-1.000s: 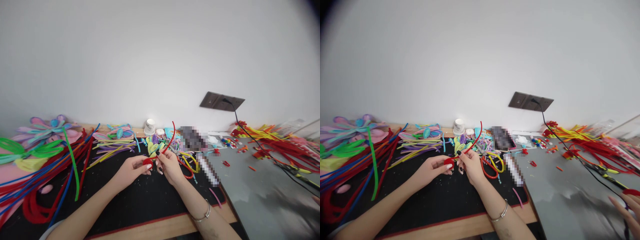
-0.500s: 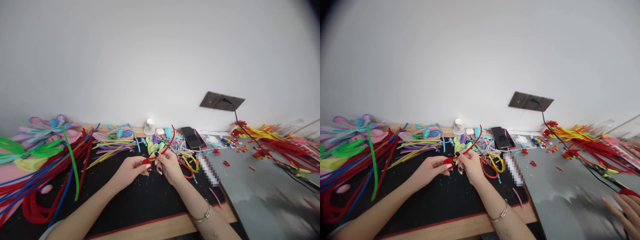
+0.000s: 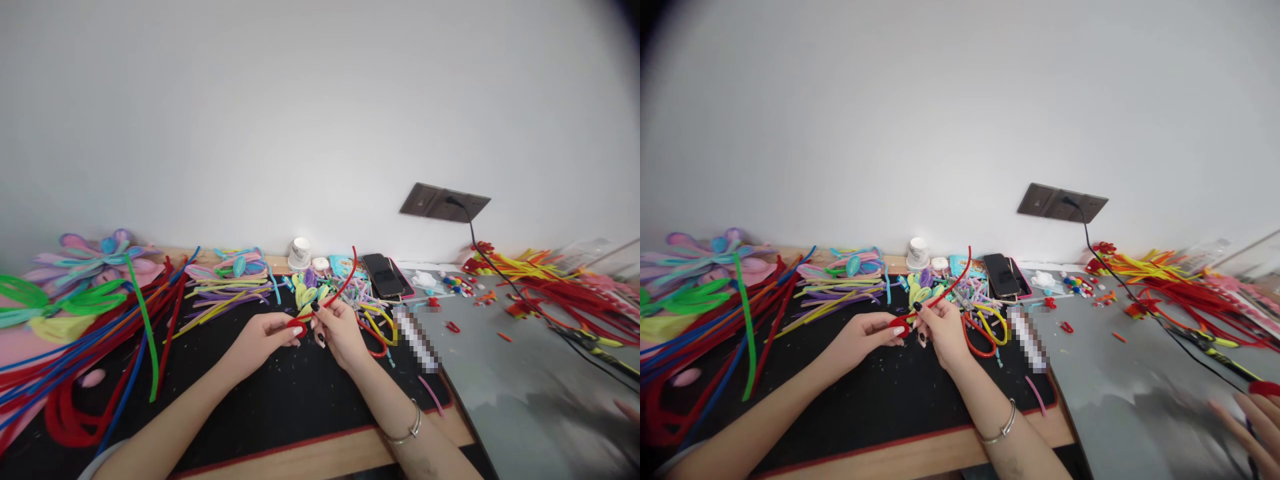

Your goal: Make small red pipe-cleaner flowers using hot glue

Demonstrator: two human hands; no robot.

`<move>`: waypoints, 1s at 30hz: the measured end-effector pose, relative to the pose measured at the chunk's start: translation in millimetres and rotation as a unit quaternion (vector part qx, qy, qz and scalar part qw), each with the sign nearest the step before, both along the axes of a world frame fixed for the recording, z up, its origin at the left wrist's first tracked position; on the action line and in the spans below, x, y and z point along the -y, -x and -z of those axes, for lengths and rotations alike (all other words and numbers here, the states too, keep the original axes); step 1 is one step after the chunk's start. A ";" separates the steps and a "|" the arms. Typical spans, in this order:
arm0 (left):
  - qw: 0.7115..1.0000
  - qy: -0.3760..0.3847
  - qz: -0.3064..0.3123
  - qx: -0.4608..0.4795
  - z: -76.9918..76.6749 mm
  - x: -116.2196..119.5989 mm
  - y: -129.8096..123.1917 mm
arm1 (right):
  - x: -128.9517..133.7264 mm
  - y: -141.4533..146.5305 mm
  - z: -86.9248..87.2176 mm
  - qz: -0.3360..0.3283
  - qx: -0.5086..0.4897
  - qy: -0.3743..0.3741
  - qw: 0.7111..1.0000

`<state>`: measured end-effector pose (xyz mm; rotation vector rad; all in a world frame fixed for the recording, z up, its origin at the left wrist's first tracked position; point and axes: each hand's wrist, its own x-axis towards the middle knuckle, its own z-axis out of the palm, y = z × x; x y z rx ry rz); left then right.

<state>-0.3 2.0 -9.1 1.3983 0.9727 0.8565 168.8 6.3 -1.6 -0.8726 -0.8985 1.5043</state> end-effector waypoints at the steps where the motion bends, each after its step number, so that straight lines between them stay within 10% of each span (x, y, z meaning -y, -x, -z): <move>1: 1.000 -0.010 0.000 -0.003 -0.1 -0.2 0.4 | 0.0 0.0 0.0 0.000 -0.001 0.000 1.000; 21: 0.993 -0.083 0.045 -0.076 6.1 2.0 1.2 | 0.3 -1.4 -3.4 0.014 -0.037 -0.033 0.999; 30: 0.991 -0.118 -0.035 -0.056 -4.3 0.2 3.2 | -2.0 -2.2 -1.9 -0.003 -0.041 -0.021 0.999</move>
